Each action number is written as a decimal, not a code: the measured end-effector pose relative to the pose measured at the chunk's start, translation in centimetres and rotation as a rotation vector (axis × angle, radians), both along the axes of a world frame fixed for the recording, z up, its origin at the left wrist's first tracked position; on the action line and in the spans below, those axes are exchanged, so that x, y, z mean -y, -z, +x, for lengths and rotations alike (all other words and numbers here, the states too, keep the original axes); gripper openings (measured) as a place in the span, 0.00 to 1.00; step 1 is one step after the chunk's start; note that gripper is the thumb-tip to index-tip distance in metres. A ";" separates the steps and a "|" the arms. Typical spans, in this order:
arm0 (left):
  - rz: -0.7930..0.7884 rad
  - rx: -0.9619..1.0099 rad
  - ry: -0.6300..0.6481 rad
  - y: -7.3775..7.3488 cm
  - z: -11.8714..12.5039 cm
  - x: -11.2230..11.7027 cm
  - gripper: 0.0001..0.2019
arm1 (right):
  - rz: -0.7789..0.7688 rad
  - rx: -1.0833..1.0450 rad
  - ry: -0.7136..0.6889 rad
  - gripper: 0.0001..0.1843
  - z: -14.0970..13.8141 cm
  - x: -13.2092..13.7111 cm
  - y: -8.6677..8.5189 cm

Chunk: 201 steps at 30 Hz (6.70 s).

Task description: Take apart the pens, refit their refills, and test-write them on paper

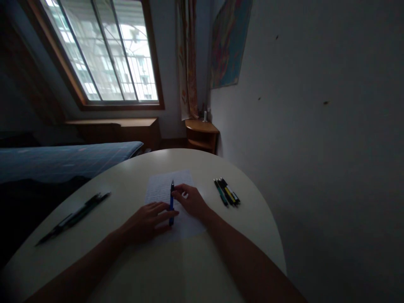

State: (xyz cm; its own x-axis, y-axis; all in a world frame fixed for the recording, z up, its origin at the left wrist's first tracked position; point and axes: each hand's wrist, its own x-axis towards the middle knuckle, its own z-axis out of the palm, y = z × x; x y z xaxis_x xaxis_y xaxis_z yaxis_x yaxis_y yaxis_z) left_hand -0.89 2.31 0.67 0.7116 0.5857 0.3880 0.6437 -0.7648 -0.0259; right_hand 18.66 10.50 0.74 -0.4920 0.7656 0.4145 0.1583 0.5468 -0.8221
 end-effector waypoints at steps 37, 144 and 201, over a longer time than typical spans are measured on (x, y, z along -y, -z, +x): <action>-0.034 0.027 -0.009 -0.1 0.1 0.0 0.16 | 0.018 0.029 0.025 0.10 -0.1 -0.2 0.5; -0.290 0.079 -0.431 2.5 -1.9 -2.0 0.30 | -0.180 0.274 0.095 0.04 -1.1 1.2 -0.1; -0.281 0.050 -0.438 2.5 -1.9 -1.9 0.31 | -0.152 0.280 0.089 0.04 -0.9 1.2 -0.2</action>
